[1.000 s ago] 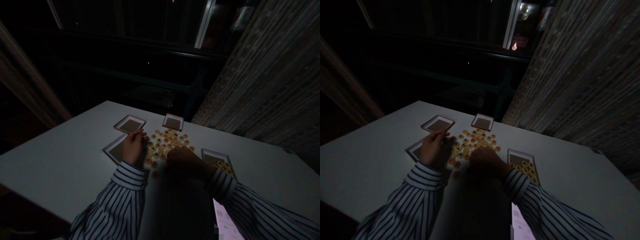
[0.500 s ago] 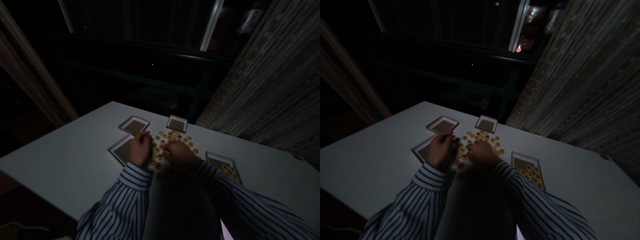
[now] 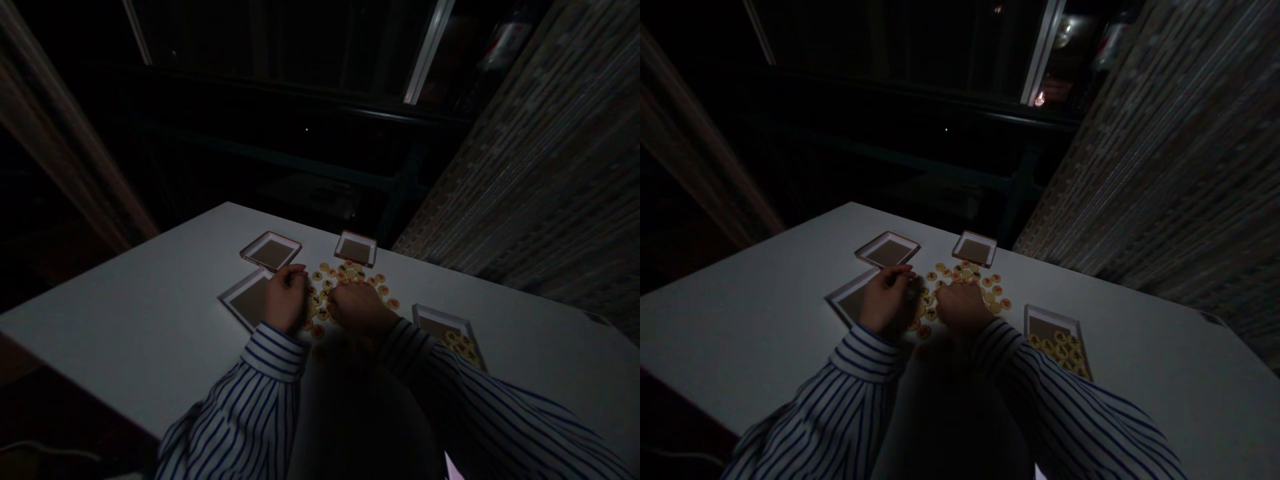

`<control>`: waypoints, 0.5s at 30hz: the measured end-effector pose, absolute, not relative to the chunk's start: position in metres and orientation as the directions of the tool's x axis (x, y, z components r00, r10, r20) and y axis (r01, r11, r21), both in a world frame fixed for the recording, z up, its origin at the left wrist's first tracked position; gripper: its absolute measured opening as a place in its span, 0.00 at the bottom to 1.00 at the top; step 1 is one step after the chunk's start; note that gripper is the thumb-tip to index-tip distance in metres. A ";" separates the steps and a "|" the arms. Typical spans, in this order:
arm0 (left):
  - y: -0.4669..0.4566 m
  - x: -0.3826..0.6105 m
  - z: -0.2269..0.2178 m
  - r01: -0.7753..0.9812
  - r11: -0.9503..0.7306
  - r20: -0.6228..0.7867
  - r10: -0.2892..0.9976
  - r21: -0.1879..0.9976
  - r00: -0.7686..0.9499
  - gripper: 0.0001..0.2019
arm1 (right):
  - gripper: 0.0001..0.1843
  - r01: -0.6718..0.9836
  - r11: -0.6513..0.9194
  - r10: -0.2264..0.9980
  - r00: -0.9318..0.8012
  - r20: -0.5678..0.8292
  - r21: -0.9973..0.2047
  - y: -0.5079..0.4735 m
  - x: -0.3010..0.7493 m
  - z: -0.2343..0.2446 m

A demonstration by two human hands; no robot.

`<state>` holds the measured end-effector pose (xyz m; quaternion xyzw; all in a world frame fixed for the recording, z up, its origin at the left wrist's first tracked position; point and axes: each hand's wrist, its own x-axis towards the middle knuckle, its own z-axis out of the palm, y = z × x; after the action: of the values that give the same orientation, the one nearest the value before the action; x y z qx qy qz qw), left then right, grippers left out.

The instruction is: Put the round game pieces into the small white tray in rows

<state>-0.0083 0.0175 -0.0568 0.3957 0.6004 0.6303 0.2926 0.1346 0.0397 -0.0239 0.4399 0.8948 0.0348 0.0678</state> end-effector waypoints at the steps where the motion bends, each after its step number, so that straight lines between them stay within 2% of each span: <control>1: 0.018 -0.008 -0.057 0.095 -0.114 0.147 0.841 0.989 -0.521 0.11 | 0.15 0.784 0.607 0.794 -0.601 -0.091 0.128 0.040 0.134 -0.024; 6: 0.021 -0.007 -0.064 0.054 -0.125 0.135 0.842 0.991 -0.522 0.12 | 0.14 0.798 0.585 0.811 -0.575 -0.108 0.147 0.038 0.131 -0.022; 11: 0.019 -0.006 -0.064 0.092 -0.110 0.141 0.854 0.990 -0.500 0.12 | 0.13 0.805 0.581 0.813 -0.580 -0.049 0.120 0.038 0.132 -0.026; 13: 0.018 -0.006 -0.061 0.111 -0.096 0.139 0.856 0.989 -0.498 0.12 | 0.12 0.819 0.570 0.822 -0.569 -0.034 0.066 0.040 0.136 -0.027; 15: 0.017 -0.006 -0.058 0.117 -0.085 0.132 0.859 0.990 -0.495 0.12 | 0.11 0.834 0.550 0.834 -0.551 -0.016 -0.056 0.044 0.141 -0.027</control>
<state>-0.0059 0.0168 -0.0582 0.4026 0.6060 0.6166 0.3008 0.1415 0.0436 -0.0273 0.4737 0.8802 -0.0282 -0.0062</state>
